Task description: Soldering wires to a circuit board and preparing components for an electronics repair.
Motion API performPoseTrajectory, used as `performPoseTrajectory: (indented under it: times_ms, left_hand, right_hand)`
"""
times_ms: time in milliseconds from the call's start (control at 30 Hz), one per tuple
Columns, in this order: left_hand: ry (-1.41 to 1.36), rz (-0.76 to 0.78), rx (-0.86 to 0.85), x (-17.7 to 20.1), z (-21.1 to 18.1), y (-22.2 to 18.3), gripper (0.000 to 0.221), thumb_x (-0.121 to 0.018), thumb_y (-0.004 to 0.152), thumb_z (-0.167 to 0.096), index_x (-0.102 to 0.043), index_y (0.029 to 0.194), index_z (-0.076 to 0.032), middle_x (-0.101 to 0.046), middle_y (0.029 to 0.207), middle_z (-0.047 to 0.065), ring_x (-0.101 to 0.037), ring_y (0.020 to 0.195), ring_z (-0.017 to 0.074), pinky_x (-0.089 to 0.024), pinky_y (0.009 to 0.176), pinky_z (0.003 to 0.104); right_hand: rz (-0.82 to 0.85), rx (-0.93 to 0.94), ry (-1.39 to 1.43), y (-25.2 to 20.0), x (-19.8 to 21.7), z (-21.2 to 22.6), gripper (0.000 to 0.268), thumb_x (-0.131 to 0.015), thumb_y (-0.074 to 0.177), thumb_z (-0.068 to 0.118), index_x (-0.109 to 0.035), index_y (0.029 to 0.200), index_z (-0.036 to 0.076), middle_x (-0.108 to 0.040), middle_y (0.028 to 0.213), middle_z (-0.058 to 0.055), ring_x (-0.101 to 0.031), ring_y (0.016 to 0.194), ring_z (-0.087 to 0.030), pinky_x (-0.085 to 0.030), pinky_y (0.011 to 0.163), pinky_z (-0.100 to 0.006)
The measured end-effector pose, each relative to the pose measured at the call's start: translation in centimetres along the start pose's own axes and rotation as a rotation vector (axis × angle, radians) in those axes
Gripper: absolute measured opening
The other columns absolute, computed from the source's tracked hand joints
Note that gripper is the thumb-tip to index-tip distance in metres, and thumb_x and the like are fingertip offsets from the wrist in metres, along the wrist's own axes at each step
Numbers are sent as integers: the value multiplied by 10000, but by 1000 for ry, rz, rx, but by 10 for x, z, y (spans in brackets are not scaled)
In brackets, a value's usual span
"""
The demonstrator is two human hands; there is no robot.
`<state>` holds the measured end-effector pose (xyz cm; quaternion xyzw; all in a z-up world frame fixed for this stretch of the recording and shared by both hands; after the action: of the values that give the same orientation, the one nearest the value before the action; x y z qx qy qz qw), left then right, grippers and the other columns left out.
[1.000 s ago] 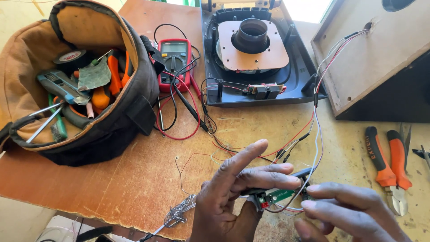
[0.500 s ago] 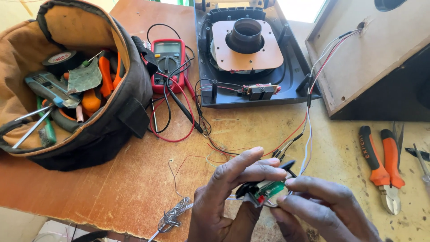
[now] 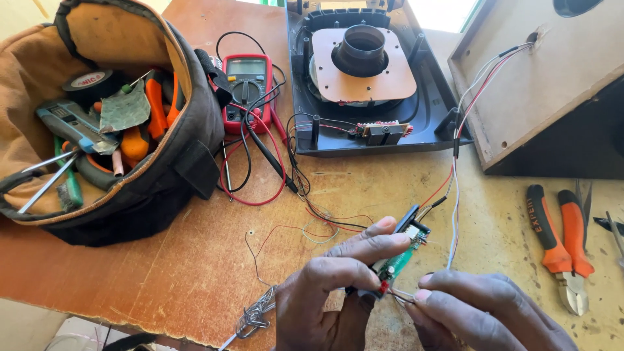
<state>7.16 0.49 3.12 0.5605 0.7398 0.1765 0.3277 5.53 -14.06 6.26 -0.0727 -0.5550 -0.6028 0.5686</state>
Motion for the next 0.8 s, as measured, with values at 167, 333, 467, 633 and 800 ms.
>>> performPoseTrajectory:
  times_ms: [167, 333, 467, 633, 800]
  left_hand:
    - [86, 55, -93, 6, -8, 2, 173, -544, 1035, -121, -544, 867, -80, -765, 1067, 204, -796, 1096, 398, -690, 993, 438]
    - [153, 143, -65, 5, -22, 5, 324, -475, 1076, -258, -526, 814, -75, -774, 1101, 202, -778, 1160, 366, -664, 1000, 390]
    - [161, 306, -68, 9, -21, 6, 237, -498, 1071, -246, -533, 915, -71, -729, 1217, 184, -742, 1255, 394, -643, 1094, 431]
    - [134, 518, -32, 8, -20, 6, 180, -401, 1120, -174, -512, 1025, -68, -644, 1360, 185, -653, 1394, 448, -591, 1220, 523]
    - [155, 396, -61, 5, -14, 6, 192, -429, 1105, -185, -520, 974, -78, -696, 1272, 173, -726, 1294, 415, -640, 1138, 472]
  right_hand:
    - [27, -28, 60, -8, -7, -11, 239, -805, 739, 198, -755, 972, 191, -791, 1058, 14, -764, 841, -50, -568, 792, -182]
    - [79, -36, 50, -13, -11, -14, 287, -808, 717, 230, -791, 1003, 206, -783, 1149, 40, -771, 938, -21, -561, 845, -169]
    - [158, -29, 15, -19, -18, -24, 207, -774, 753, 273, -794, 956, 243, -792, 1154, 107, -769, 889, 21, -556, 819, -162]
    - [187, -93, 32, -23, -23, -34, 220, -790, 726, 255, -815, 945, 243, -795, 1196, 135, -767, 926, 46, -557, 862, -152]
    - [163, -32, 67, -15, -24, -28, 258, -795, 724, 232, -788, 980, 208, -801, 1143, 78, -787, 926, 19, -575, 844, -149]
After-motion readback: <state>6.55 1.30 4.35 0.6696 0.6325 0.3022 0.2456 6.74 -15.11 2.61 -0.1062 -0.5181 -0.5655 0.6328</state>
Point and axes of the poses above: each hand's wrist, its own y-axis towards the middle knuckle, its own x-axis out of the back of the hand, z = x × y, the point moved 8 cm from there along y, towards the middle knuckle
